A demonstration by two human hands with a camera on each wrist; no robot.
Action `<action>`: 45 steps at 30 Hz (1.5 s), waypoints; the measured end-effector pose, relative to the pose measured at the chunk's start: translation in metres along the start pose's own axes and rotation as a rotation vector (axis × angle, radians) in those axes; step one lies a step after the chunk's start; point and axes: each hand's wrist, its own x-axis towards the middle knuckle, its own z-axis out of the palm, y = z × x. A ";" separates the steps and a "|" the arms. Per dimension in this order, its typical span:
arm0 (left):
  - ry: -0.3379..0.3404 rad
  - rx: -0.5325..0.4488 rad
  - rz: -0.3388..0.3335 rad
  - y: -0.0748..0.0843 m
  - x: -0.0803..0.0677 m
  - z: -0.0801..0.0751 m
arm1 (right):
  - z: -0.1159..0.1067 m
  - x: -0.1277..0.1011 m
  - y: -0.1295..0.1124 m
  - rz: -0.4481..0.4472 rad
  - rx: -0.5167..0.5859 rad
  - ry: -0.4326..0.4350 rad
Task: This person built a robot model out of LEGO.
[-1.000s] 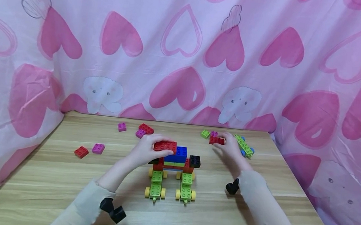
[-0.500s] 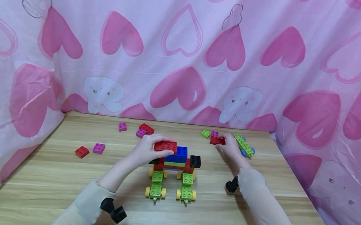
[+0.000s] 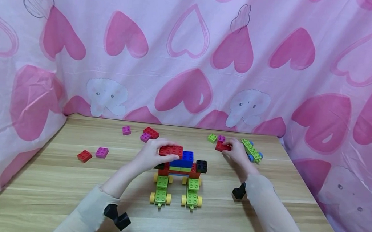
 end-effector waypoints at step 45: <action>0.005 -0.002 0.002 0.000 0.000 0.000 | 0.002 -0.006 -0.031 0.173 0.170 -0.082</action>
